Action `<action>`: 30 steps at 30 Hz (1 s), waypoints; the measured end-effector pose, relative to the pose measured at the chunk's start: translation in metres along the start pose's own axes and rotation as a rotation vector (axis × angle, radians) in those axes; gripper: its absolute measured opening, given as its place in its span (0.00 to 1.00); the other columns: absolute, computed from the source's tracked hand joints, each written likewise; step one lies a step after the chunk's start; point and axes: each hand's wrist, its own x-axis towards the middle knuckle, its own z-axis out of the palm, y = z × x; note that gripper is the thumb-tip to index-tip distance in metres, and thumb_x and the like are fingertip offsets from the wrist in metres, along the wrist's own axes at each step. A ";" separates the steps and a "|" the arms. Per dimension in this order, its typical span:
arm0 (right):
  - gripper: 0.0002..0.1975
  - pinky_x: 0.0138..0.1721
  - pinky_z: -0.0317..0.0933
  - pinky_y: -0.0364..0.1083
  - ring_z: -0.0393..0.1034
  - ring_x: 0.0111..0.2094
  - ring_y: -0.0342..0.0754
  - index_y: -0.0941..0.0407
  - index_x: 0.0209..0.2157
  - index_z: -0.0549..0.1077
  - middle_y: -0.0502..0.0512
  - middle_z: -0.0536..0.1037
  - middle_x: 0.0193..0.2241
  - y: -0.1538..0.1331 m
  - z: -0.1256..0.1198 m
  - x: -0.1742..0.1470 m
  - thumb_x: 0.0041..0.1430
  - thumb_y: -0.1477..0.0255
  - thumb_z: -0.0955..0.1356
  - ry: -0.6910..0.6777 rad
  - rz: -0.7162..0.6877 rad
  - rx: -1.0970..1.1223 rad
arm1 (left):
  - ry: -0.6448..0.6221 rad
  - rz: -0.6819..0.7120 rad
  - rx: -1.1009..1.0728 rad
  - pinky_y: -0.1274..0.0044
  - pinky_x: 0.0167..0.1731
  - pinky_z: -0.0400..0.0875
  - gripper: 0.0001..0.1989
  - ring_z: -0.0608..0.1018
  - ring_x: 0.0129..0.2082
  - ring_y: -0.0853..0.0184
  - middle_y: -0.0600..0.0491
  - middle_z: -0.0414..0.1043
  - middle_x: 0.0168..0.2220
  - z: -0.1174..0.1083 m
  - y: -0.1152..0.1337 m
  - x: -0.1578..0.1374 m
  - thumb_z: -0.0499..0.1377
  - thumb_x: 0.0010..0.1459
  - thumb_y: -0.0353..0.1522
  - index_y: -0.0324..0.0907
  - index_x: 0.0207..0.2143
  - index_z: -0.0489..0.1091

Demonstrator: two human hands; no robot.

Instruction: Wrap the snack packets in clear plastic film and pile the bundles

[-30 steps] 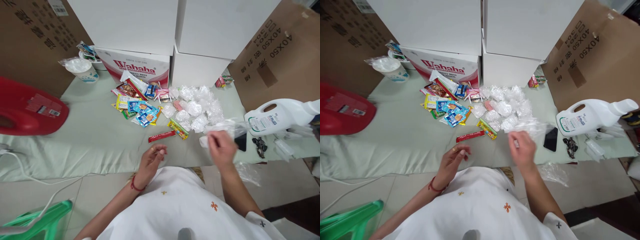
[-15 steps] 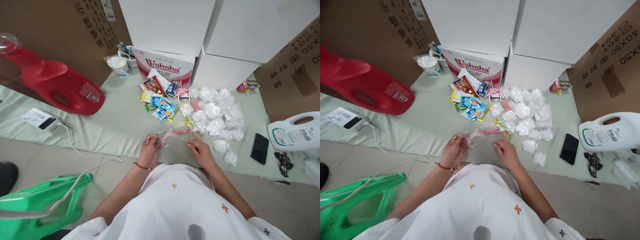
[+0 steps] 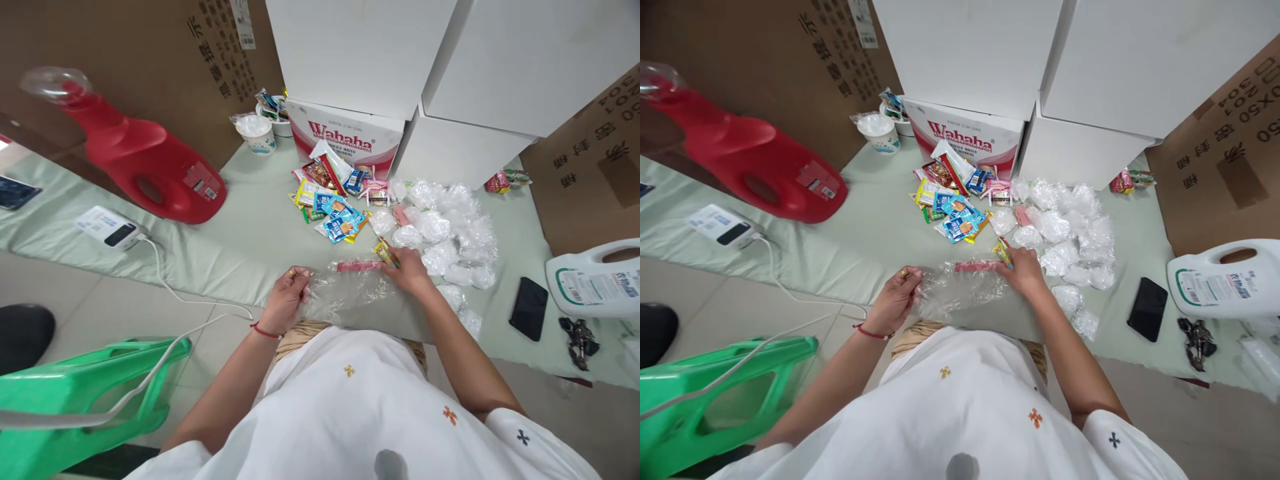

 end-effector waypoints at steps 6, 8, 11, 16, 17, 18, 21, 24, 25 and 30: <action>0.13 0.32 0.59 0.44 0.65 0.27 0.44 0.56 0.32 0.78 0.48 0.74 0.24 -0.002 0.013 0.003 0.58 0.60 0.70 -0.062 0.054 0.520 | 0.182 0.127 0.008 0.82 0.22 0.61 0.23 0.66 0.22 0.76 0.61 0.66 0.23 -0.043 0.004 0.000 0.76 0.40 0.44 0.40 0.31 0.72; 0.15 0.29 0.57 0.43 0.63 0.25 0.42 0.56 0.33 0.78 0.46 0.72 0.23 -0.003 0.006 0.002 0.56 0.58 0.73 -0.052 0.113 0.672 | 0.208 0.128 -0.042 0.82 0.23 0.61 0.23 0.66 0.22 0.77 0.61 0.68 0.25 -0.051 0.005 0.002 0.76 0.39 0.43 0.40 0.31 0.72; 0.14 0.32 0.61 0.43 0.66 0.28 0.42 0.55 0.34 0.80 0.48 0.75 0.27 -0.006 -0.006 -0.002 0.54 0.58 0.76 -0.026 0.074 0.809 | 0.201 0.127 -0.074 0.82 0.23 0.61 0.22 0.66 0.22 0.77 0.60 0.69 0.26 -0.054 0.007 0.007 0.76 0.40 0.43 0.40 0.30 0.71; 0.07 0.35 0.65 0.45 0.69 0.36 0.45 0.50 0.36 0.83 0.51 0.74 0.34 -0.008 -0.028 -0.010 0.56 0.63 0.77 -0.039 -0.160 0.855 | 0.193 0.202 -0.113 0.80 0.28 0.66 0.20 0.72 0.29 0.72 0.56 0.72 0.29 -0.046 0.014 0.013 0.75 0.41 0.42 0.42 0.28 0.71; 0.06 0.36 0.66 0.45 0.70 0.37 0.46 0.49 0.36 0.84 0.53 0.74 0.37 -0.008 -0.033 -0.012 0.57 0.65 0.76 -0.069 -0.202 0.831 | 0.180 0.246 -0.102 0.78 0.31 0.68 0.19 0.74 0.32 0.70 0.55 0.73 0.31 -0.046 0.016 0.012 0.74 0.42 0.42 0.43 0.28 0.71; 0.04 0.36 0.66 0.46 0.70 0.38 0.46 0.49 0.36 0.84 0.54 0.75 0.40 -0.008 -0.037 -0.013 0.58 0.66 0.76 -0.105 -0.238 0.797 | 0.150 0.292 -0.082 0.76 0.34 0.70 0.17 0.76 0.35 0.67 0.53 0.73 0.32 -0.047 0.019 0.010 0.73 0.44 0.42 0.43 0.27 0.71; 0.06 0.37 0.67 0.47 0.71 0.37 0.45 0.49 0.35 0.84 0.56 0.77 0.47 -0.010 -0.047 -0.017 0.63 0.68 0.72 -0.198 -0.321 0.689 | -0.007 0.369 0.030 0.66 0.43 0.74 0.21 0.77 0.47 0.56 0.46 0.76 0.38 -0.055 0.025 0.007 0.64 0.55 0.51 0.44 0.25 0.72; 0.11 0.38 0.69 0.48 0.75 0.38 0.47 0.52 0.31 0.83 0.58 0.81 0.46 -0.017 -0.048 -0.017 0.66 0.67 0.69 -0.271 -0.364 0.633 | 0.014 0.383 0.336 0.59 0.49 0.72 0.33 0.77 0.48 0.52 0.41 0.77 0.39 -0.062 0.033 0.010 0.46 0.65 0.57 0.43 0.22 0.72; 0.12 0.39 0.69 0.48 0.76 0.38 0.48 0.53 0.30 0.82 0.58 0.82 0.45 -0.021 -0.048 -0.016 0.67 0.67 0.69 -0.293 -0.375 0.621 | 0.078 0.415 0.444 0.57 0.52 0.70 0.33 0.77 0.48 0.52 0.41 0.77 0.40 -0.061 0.036 0.013 0.47 0.66 0.57 0.43 0.24 0.73; 0.17 0.39 0.71 0.47 0.78 0.37 0.47 0.54 0.28 0.80 0.59 0.84 0.44 -0.044 -0.046 -0.009 0.69 0.63 0.67 -0.384 -0.442 0.585 | 0.185 0.761 0.756 0.55 0.69 0.47 0.21 0.62 0.67 0.50 0.43 0.72 0.55 -0.027 0.063 0.018 0.61 0.61 0.51 0.44 0.43 0.77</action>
